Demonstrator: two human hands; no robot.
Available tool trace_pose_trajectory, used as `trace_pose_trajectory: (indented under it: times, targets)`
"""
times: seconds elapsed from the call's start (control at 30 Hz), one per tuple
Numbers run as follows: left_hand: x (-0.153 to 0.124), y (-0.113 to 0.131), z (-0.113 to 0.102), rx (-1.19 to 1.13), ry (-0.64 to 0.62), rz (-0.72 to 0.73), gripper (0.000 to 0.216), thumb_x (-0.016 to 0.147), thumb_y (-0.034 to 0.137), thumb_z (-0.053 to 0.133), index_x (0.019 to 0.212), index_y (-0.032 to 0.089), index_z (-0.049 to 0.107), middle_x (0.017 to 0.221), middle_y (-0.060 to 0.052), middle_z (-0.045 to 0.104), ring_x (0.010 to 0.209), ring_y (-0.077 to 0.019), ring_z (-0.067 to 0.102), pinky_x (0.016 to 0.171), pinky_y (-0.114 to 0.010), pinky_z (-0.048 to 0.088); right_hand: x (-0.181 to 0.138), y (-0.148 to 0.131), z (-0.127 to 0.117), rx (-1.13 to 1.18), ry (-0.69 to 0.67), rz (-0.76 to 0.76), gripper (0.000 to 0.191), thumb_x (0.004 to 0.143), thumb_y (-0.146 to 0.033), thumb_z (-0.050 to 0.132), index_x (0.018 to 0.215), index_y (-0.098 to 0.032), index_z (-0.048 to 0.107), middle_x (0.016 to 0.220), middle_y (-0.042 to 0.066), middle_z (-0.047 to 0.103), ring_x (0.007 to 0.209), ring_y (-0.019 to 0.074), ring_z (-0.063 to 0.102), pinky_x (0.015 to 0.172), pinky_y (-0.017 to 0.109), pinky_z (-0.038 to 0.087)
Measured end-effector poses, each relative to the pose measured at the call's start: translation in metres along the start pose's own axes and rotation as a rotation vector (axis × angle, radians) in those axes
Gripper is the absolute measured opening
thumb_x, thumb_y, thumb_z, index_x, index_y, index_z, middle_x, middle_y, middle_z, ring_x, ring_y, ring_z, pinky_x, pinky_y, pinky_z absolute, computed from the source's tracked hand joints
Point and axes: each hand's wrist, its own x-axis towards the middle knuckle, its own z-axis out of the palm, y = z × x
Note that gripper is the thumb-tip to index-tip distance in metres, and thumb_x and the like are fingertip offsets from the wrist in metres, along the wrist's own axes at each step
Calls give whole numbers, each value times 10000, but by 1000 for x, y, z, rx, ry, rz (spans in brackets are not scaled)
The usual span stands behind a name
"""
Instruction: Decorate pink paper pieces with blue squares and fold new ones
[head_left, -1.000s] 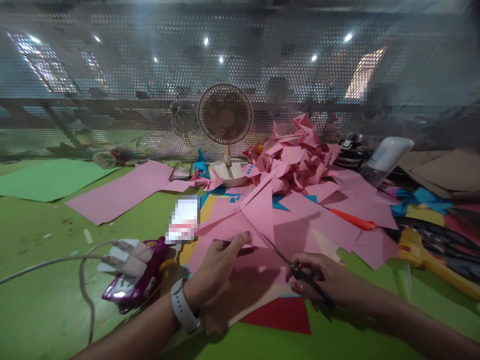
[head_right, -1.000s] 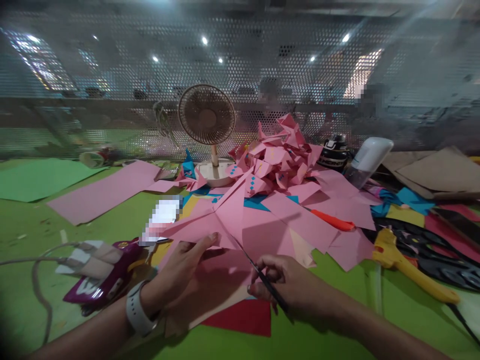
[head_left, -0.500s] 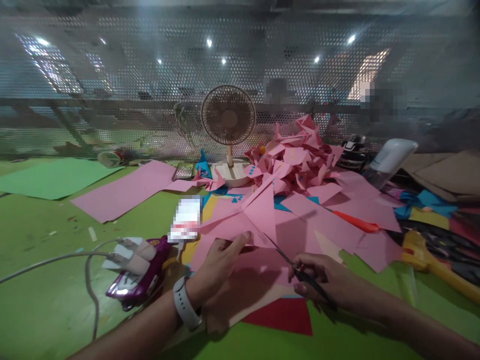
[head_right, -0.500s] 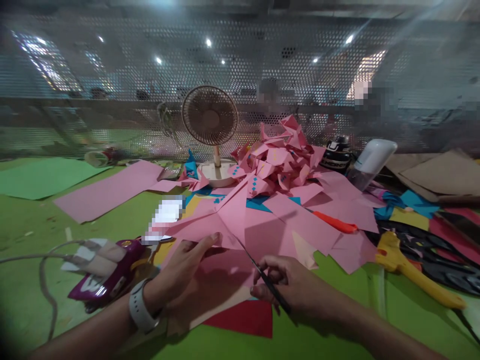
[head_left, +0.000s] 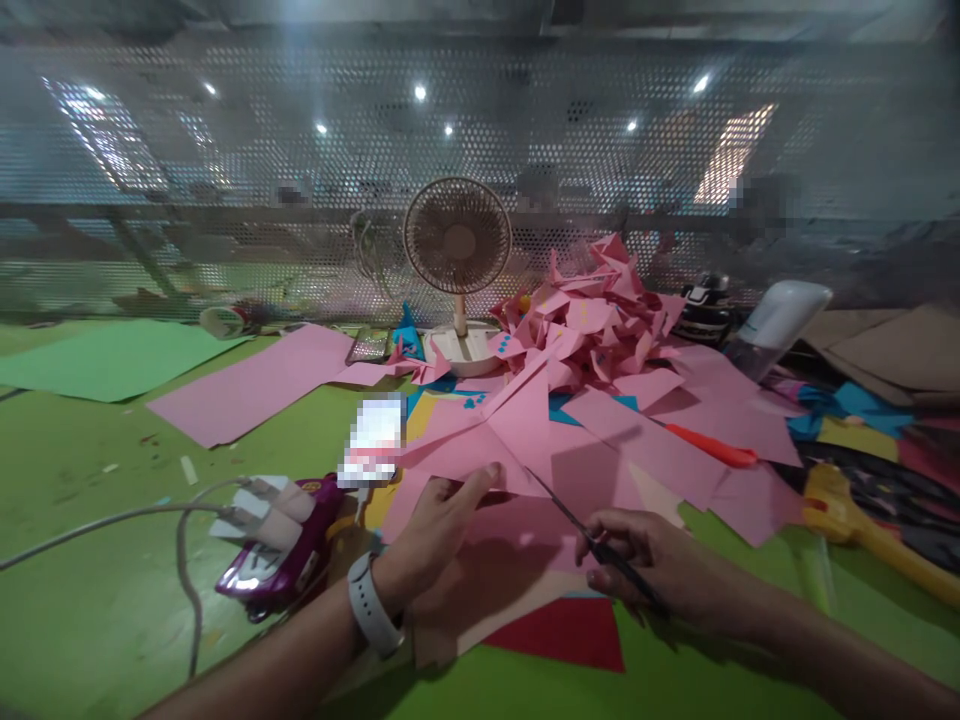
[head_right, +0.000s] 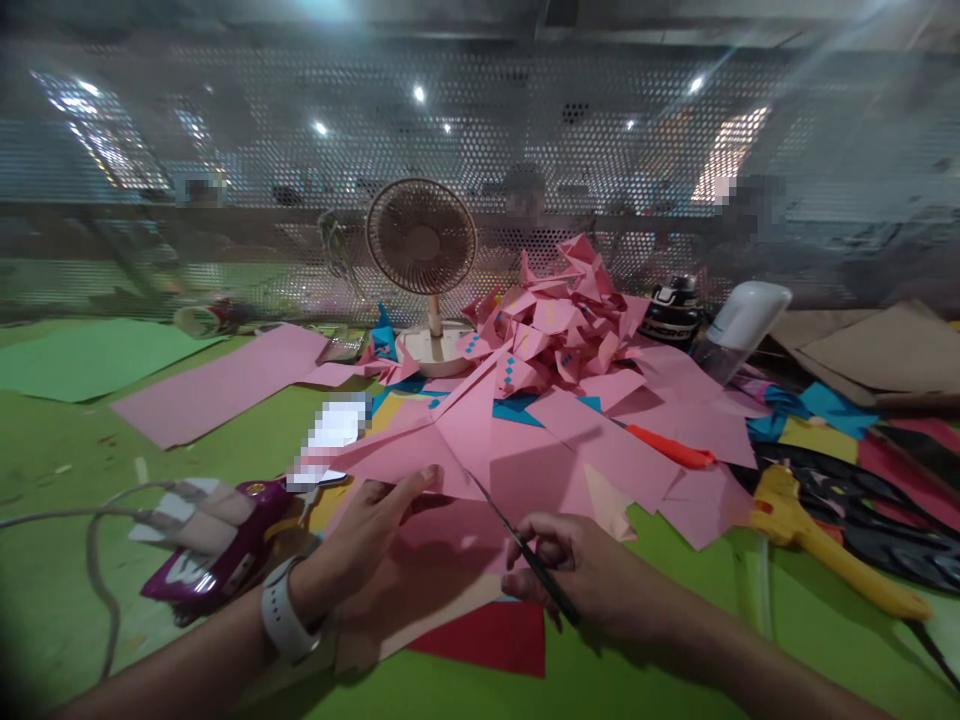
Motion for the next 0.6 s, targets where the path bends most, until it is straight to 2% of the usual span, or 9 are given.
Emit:
trace_pose_trajectory:
  times: [0.17,0.37,0.6]
  targets:
    - [0,0,0,-1,-5,-6,347,788,459,532,571,188,541,606,6,584,692,-179,584,694,-265,397,1,3,0,-8,-5,-3,332,728,-478,634,853,-182,550,610,-50,476,494,63,399,443,175,320]
    - [-1,-5,2,-58,-45,-49,346,789,474,545,691,166,670,773,-55,691,838,-219,611,786,-301,425,1,4,2,-28,5,-40,341,726,-487,631,850,-186,529,640,-36,484,538,73,403,467,174,327]
    - [-3,-9,5,-75,-86,-19,354,812,464,530,698,160,671,733,-38,668,758,-190,571,742,-291,434,1,3,4,3,0,-108,266,759,-441,607,824,-201,514,725,-16,518,627,95,446,535,184,361]
